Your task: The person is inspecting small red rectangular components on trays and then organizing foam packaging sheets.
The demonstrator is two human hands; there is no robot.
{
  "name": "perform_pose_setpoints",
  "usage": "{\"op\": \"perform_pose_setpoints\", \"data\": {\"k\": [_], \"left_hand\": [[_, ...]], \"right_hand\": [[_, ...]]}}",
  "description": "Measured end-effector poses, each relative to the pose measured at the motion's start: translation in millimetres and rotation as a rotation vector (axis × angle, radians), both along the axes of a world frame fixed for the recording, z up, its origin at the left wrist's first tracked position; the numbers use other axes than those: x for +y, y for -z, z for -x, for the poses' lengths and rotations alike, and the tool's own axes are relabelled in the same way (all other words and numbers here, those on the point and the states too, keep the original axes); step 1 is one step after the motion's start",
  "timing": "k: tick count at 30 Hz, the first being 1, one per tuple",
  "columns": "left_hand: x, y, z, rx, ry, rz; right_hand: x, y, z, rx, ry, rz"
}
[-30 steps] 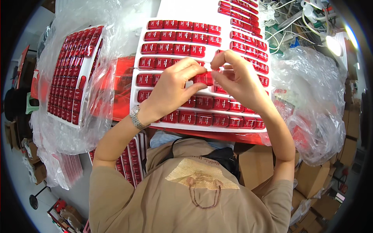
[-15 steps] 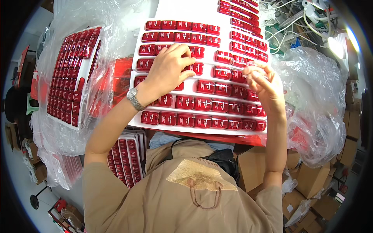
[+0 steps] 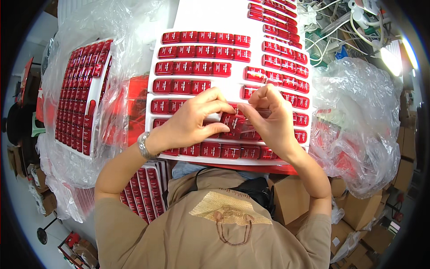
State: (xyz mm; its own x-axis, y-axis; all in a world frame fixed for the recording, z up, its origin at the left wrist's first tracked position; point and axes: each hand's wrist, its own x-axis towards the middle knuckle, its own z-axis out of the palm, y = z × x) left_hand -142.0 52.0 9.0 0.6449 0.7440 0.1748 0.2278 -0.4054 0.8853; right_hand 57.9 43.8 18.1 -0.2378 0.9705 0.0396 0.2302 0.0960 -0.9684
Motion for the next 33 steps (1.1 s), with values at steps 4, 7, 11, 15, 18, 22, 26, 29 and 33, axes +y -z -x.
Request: {"op": "perform_pose_setpoints", "data": {"k": [4, 7, 11, 15, 18, 22, 26, 29, 33], "left_hand": [[-8.8, -2.6, -11.5, 0.039, -0.113, -0.083], [-3.0, -2.4, -11.1, -0.068, -0.19, 0.051], [24.2, 6.1, -4.4, 0.296, -0.393, -0.517], [47.5, 14.1, -6.9, 0.335, -0.247, -0.559], [68.1, 14.6, -4.1, 0.391, -0.368, -0.608], [69.4, 13.4, -0.9, 0.369, -0.292, -0.579], [44.0, 10.5, -15.6, -0.086, -0.348, -0.106], [26.6, 6.6, -33.6, -0.354, -0.369, 0.044], [25.8, 0.1, -26.8, -0.205, -0.38, -0.079]], "right_hand": [[3.5, -7.2, -1.9, -0.242, 0.064, -0.101], [15.0, -20.6, -10.8, -0.011, -0.042, 0.136], [38.8, -19.9, -38.3, -0.485, 0.093, -0.296], [48.6, 2.5, -55.6, -1.021, -0.065, -0.458], [50.2, 8.9, -58.7, -0.877, -0.093, -0.476], [48.7, -6.8, -55.2, -0.553, -0.052, -0.261], [41.8, -25.3, -38.7, 0.243, 0.101, 0.012], [32.9, -22.8, -11.6, 0.062, 0.2, -0.295], [22.4, -20.9, -11.1, -0.244, 0.052, -0.299]]}}
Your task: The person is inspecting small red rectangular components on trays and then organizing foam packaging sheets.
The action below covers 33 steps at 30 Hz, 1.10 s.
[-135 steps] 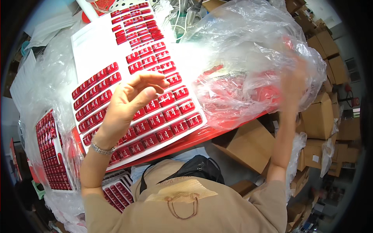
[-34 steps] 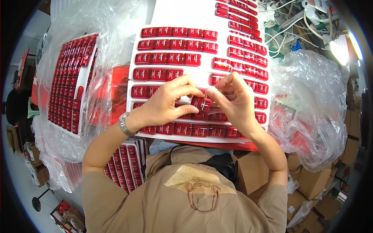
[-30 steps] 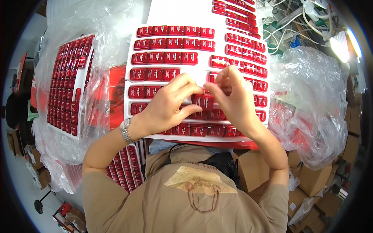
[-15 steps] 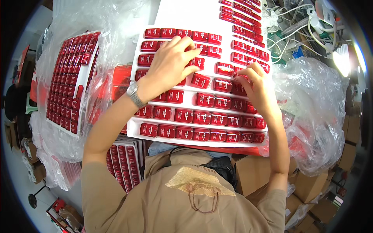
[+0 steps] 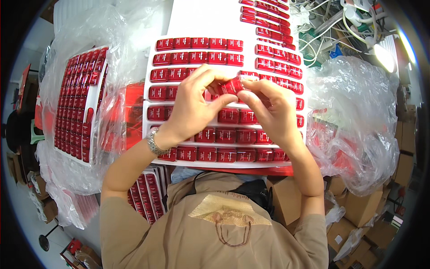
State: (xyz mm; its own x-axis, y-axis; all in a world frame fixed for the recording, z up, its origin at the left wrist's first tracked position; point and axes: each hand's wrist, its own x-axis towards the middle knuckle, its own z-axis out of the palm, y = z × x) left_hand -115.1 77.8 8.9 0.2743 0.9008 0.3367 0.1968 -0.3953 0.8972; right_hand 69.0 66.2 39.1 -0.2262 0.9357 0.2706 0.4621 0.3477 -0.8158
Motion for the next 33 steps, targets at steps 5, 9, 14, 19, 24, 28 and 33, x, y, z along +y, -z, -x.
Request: {"op": "perform_pose_setpoints", "data": {"k": [5, 9, 14, 19, 24, 28, 33], "left_hand": [[39.4, 6.0, 10.5, 0.733, -0.099, -0.267], [45.8, 14.3, 9.1, 0.624, 0.0, -0.369], [44.6, 10.3, 48.2, 0.722, -0.056, -0.348], [11.2, -1.2, 27.1, 0.285, 0.075, -0.225], [-20.1, -15.4, 6.9, 0.181, 0.163, -0.033], [4.4, -11.4, 28.5, 0.517, -0.047, -0.263], [30.1, 9.9, 28.8, 0.63, -0.022, -0.263]], "right_hand": [[14.1, 8.6, -40.2, 0.46, 0.161, 0.39], [9.2, 12.2, -56.4, 0.483, 0.025, 0.377], [1.5, -0.5, -45.4, 0.606, 0.029, 0.459], [-2.7, 6.3, 5.9, 0.389, 0.077, 0.076], [-24.0, 4.8, 7.9, -0.312, -0.128, -0.055], [-24.6, -10.3, -78.1, -0.226, 0.279, -0.031], [-59.3, 29.3, -185.9, -0.944, 0.658, 0.28]]}}
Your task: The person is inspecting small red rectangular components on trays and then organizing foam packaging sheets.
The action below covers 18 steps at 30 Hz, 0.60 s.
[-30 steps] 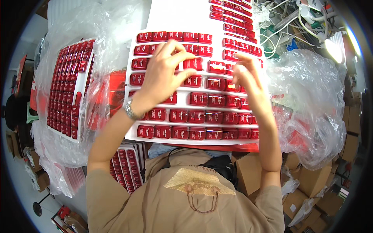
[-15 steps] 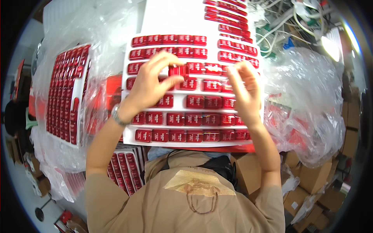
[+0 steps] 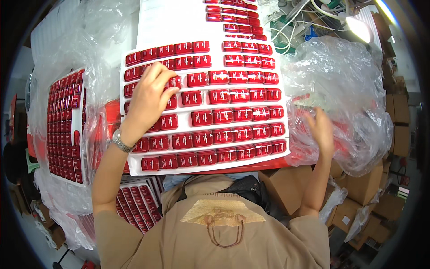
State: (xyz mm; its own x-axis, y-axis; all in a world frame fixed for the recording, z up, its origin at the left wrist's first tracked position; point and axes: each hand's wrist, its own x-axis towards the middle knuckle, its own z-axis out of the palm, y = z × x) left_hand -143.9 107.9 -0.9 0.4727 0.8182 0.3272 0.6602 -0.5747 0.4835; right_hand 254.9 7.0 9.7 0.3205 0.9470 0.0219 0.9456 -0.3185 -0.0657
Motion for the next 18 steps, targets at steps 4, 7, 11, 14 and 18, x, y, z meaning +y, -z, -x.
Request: {"op": "perform_pose_setpoints", "data": {"k": [4, 7, 11, 14, 18], "left_hand": [[3.7, 3.2, -12.1, -0.037, 0.023, 0.051], [-7.5, -7.8, 2.7, -0.007, -0.052, -0.129], [-36.5, -12.3, 26.7, 0.072, -0.021, -0.053], [-44.1, -5.8, 30.5, 0.128, -0.018, -0.018], [-36.6, -3.4, 28.6, 0.097, -0.082, -0.077]], "right_hand": [[-28.7, 73.3, -18.3, -0.013, -0.235, -0.103], [-20.3, 86.5, -23.9, 0.186, -0.268, -0.202], [1.8, 36.4, -2.1, 1.085, 0.099, -0.587], [14.4, -6.5, 54.7, 1.391, -0.108, -0.503], [25.4, -15.8, 148.7, 1.66, -0.29, -0.326]]}}
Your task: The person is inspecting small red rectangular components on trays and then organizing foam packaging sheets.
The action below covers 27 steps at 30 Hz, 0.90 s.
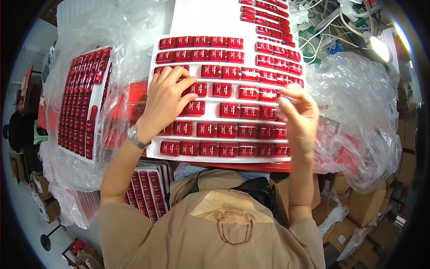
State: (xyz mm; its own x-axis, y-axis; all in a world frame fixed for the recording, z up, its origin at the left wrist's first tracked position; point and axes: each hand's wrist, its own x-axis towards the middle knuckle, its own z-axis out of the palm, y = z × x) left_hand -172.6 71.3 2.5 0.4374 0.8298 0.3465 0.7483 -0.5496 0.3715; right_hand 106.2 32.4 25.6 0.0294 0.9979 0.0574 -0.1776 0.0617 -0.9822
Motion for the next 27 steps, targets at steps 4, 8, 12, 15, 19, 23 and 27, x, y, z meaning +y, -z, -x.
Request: {"op": "perform_pose_setpoints", "data": {"k": [4, 8, 12, 15, 19, 23, 27], "left_hand": [[-9.6, -8.1, -3.9, 0.017, 0.046, -0.013], [-37.3, -10.0, -23.6, -0.563, 0.018, 0.238], [-48.5, -3.5, -42.2, -0.761, 0.03, 0.363], [-40.1, 1.0, -37.7, -1.075, 0.091, 0.639], [-20.3, -0.1, -10.1, -0.927, 0.025, 0.556], [-5.2, -5.6, -2.3, -0.407, -0.021, 0.267], [1.6, -2.4, -15.7, -0.007, 0.045, 0.004]], "right_hand": [[10.2, 1.1, 46.3, 0.218, -0.075, 0.064], [9.6, 4.0, 79.4, -0.262, 0.105, -0.363], [-8.3, 3.0, 84.1, -0.552, 0.132, -0.447], [-35.0, -3.1, 51.1, -0.636, -0.143, -0.422], [-33.2, 1.5, -60.8, -0.919, 0.042, -0.232], [-27.1, 35.1, -163.5, -1.631, 0.475, 0.122], [-46.4, 81.6, -210.1, -1.811, 0.26, 0.198]]}}
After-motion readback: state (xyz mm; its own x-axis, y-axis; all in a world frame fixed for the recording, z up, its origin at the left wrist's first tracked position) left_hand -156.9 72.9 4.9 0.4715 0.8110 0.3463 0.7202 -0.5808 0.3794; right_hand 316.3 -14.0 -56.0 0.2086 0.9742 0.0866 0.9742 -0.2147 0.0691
